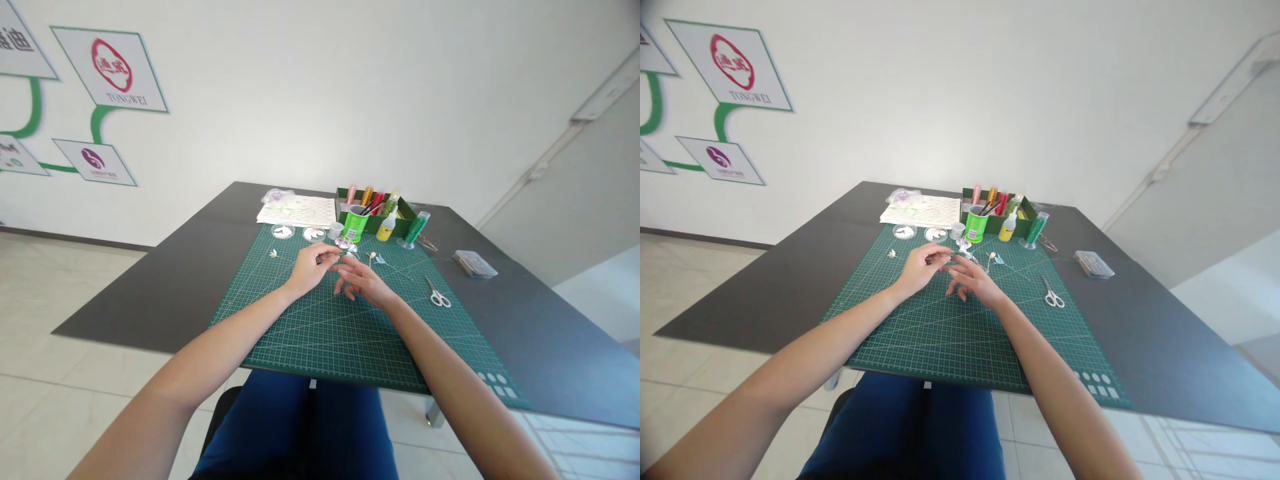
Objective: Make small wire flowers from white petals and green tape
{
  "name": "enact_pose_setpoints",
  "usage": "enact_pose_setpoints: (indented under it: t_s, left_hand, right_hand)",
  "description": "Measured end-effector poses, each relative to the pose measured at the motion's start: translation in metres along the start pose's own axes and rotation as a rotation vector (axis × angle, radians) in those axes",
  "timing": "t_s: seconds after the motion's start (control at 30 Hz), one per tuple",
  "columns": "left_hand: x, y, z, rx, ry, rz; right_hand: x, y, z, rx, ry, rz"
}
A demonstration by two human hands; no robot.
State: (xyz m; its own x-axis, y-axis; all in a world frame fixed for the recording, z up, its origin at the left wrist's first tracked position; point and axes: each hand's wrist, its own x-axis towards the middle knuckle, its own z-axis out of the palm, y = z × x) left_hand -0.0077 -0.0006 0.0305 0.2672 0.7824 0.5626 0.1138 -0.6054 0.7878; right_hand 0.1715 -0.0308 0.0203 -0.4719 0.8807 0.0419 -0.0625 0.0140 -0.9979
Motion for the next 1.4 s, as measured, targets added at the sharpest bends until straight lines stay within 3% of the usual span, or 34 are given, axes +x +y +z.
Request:
enact_pose_setpoints:
  t_s: [0.2, 0.7, 1.0, 1.4]
  left_hand:
    - [-0.0006, -0.0001, -0.0003, 0.007, -0.009, 0.013]
    - [0.0005, -0.0075, -0.0004, -0.024, 0.036, -0.032]
    - [0.0015, -0.0083, -0.0010, -0.095, 0.041, -0.077]
    - [0.0027, -0.0071, -0.0023, -0.034, 0.019, -0.091]
  right_hand:
    - [0.0021, 0.0060, -0.0040, -0.059, 0.075, -0.020]
    - [-0.0001, 0.0021, -0.0078, -0.130, 0.084, -0.058]
    - [0.0016, 0.0020, -0.0070, -0.063, 0.161, -0.090]
    - [0.0029, 0.0055, -0.0098, -0.179, 0.184, -0.105]
